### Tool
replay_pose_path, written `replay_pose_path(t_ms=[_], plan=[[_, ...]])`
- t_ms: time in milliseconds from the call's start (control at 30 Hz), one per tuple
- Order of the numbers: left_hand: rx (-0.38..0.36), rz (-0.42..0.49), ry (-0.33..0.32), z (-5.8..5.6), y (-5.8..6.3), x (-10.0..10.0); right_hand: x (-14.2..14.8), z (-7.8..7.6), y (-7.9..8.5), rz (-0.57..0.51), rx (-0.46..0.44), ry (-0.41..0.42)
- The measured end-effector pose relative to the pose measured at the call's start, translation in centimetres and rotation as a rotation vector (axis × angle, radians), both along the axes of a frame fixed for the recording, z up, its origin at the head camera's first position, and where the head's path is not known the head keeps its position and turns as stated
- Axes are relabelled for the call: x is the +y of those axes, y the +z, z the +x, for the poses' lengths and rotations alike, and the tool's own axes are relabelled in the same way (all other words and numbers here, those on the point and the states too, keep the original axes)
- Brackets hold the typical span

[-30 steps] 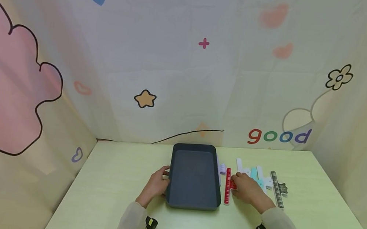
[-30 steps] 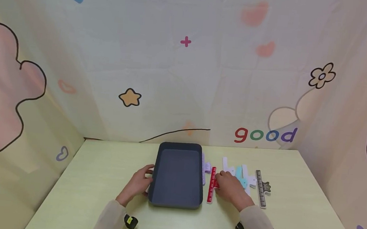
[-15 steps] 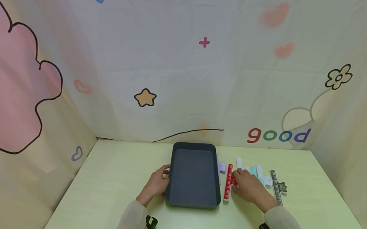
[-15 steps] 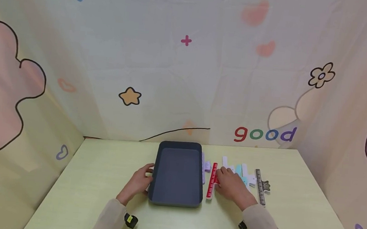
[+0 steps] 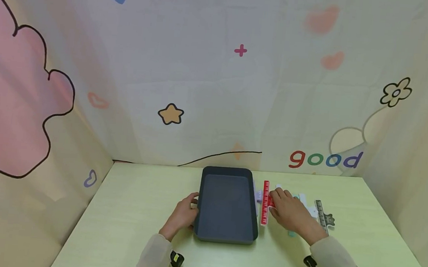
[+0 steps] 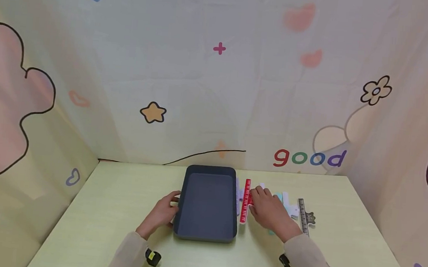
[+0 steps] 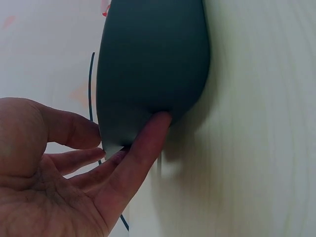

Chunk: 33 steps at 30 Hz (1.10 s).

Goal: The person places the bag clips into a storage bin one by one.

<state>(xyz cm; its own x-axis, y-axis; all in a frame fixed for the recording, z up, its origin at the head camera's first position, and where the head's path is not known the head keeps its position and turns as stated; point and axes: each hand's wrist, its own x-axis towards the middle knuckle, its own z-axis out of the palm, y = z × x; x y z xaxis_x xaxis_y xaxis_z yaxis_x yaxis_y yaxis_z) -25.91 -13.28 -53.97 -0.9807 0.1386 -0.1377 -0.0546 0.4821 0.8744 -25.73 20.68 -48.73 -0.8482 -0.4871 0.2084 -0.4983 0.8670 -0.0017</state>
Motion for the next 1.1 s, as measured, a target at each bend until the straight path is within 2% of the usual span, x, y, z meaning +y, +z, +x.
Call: replay_pose_path(t_ms=[167, 400, 733, 1100], plan=[[0.002, 0.007, 0.000, 0.1, 0.1, 0.0, -0.9, -0.3, 0.8, -0.003, 0.032, 0.011], [0.026, 0.005, -0.006, 0.1, 0.2, -0.1, -2.4, -0.9, 2.0, 0.019, -0.009, -0.005], [0.007, 0.017, 0.006, 0.0, 0.2, -0.1, -4.8, -2.2, 3.7, 0.063, -0.008, 0.003], [0.007, 0.023, 0.010, 0.0, 0.1, -0.2, -7.3, -3.6, 3.7, 0.048, -0.012, 0.029]])
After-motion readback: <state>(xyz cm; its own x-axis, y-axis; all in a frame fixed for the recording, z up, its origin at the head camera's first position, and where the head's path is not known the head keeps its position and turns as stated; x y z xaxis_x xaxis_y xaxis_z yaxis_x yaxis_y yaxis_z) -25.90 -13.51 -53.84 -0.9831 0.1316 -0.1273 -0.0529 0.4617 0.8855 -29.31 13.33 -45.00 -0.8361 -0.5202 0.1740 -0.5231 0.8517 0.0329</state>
